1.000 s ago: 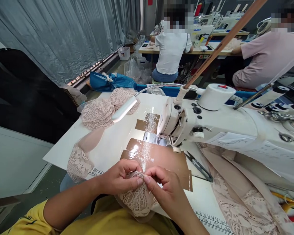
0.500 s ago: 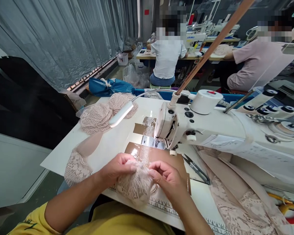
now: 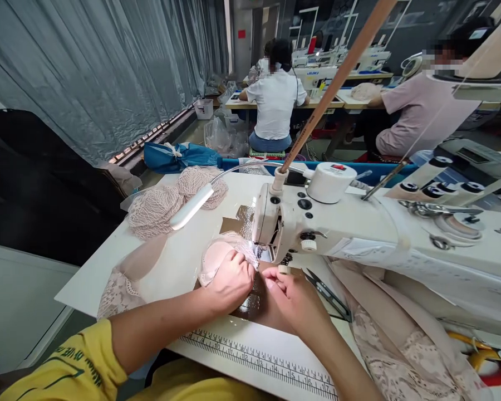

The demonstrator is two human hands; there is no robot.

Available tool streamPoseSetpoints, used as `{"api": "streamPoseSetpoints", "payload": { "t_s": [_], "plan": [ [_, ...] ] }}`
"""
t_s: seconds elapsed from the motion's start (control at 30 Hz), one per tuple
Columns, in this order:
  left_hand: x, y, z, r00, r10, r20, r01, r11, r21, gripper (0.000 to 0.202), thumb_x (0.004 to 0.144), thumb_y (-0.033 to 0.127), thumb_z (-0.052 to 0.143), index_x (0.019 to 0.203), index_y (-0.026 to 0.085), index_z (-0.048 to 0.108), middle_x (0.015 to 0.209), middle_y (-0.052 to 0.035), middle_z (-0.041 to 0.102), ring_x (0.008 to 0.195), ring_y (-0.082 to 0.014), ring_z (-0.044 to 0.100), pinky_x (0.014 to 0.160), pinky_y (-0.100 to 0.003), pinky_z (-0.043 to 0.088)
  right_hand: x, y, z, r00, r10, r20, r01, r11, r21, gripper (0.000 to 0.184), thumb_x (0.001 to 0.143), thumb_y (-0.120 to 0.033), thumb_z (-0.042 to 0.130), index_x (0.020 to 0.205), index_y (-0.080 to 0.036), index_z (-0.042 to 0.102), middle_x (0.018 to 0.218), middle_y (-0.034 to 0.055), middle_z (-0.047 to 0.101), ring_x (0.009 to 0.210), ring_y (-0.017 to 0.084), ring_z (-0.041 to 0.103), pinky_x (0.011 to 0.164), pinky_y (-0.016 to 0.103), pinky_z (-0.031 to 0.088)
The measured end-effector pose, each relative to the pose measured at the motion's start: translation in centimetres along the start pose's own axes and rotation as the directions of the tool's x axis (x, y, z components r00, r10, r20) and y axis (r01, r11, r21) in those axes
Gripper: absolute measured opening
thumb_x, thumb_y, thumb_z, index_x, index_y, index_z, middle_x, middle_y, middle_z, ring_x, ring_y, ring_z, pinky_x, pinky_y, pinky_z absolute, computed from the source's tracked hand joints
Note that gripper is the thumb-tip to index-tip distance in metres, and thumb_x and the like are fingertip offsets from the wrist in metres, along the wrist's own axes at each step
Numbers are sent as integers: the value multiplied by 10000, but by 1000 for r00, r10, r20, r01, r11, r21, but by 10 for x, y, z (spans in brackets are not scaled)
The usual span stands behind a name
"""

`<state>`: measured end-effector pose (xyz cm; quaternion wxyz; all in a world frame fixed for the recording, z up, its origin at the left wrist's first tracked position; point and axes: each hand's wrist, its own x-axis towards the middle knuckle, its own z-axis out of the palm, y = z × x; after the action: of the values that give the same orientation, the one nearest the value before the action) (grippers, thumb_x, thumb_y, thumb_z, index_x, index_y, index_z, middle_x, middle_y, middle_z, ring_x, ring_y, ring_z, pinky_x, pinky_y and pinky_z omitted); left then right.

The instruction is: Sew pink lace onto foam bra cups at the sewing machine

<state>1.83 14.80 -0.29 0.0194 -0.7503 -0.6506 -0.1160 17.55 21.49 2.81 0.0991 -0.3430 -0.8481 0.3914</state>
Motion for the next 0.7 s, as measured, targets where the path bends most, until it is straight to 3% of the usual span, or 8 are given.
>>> {"api": "streamPoseSetpoints", "payload": {
  "t_s": [0.1, 0.2, 0.3, 0.37, 0.4, 0.53, 0.6, 0.7],
  "plan": [
    [-5, 16, -2, 986, 8, 168, -28, 993, 115, 120, 720, 43, 524, 725, 121, 616, 662, -96, 592, 780, -294, 573, 850, -561, 416, 9, 1, 10, 996, -87, 6, 87, 985, -148, 335, 905, -237, 360, 1056, -228, 659, 1000, 67, 709, 839, 210, 653, 720, 323, 498],
    [-13, 19, -26, 962, -44, 269, 8, 991, 136, 66, 731, 122, 579, 715, 119, 643, 690, -111, 620, 788, -306, 578, 867, -592, 395, 12, 4, 23, 984, -178, 12, 172, 928, -331, 373, 897, -138, 335, 1033, -219, 673, 1023, 66, 680, 812, 182, 646, 689, 287, 486],
    [-21, 8, -56, 927, 104, 360, -54, 988, -144, 249, 810, 246, 558, 579, 163, 600, 504, -38, 545, 636, -224, 555, 813, -491, 443, 12, 6, 31, 977, -210, 39, 201, 843, -499, 342, 871, -93, 380, 960, -212, 688, 963, 53, 671, 790, 176, 635, 655, 272, 469],
    [-23, -4, -70, 868, 309, 388, -118, 889, -443, 312, 872, 291, 513, 594, 176, 595, 457, 22, 515, 465, -114, 464, 678, -325, 464, 11, 8, 33, 977, -209, 49, 197, 787, -585, 358, 839, -46, 399, 965, -216, 688, 942, 40, 670, 759, 169, 624, 613, 267, 448],
    [-22, -11, -72, 875, 335, 350, -128, 857, -500, 323, 896, 281, 478, 616, 174, 600, 476, 25, 528, 443, -95, 442, 601, -275, 441, 10, 9, 34, 976, -213, 45, 195, 762, -617, 377, 828, -24, 400, 976, -222, 685, 950, 34, 671, 742, 163, 616, 594, 266, 437],
    [-16, -35, -46, 983, 172, 67, -131, 906, -403, 311, 952, 222, 384, 867, 135, 670, 808, -65, 686, 696, -142, 591, 639, -258, 457, 7, 19, 38, 957, -290, 5, 210, 680, -703, 439, 799, 21, 395, 1023, -224, 682, 1067, 39, 671, 724, 158, 592, 600, 289, 430],
    [-16, -42, -21, 983, 181, -37, -182, 916, -357, 283, 963, 230, 411, 1056, 140, 663, 1036, -87, 702, 847, -167, 617, 764, -294, 487, 6, 25, 42, 939, -343, -8, 230, 647, -727, 509, 769, 46, 393, 1095, -227, 672, 1100, 43, 673, 727, 161, 591, 626, 304, 438],
    [-21, -48, 9, 976, 195, -91, -211, 953, -216, 283, 947, 212, 468, 1173, 145, 623, 1225, -95, 643, 899, -201, 600, 769, -341, 500, 6, 31, 46, 917, -397, -44, 235, 625, -744, 567, 753, 58, 398, 1161, -241, 653, 1118, 47, 677, 747, 162, 597, 646, 311, 439]
  ]
}}
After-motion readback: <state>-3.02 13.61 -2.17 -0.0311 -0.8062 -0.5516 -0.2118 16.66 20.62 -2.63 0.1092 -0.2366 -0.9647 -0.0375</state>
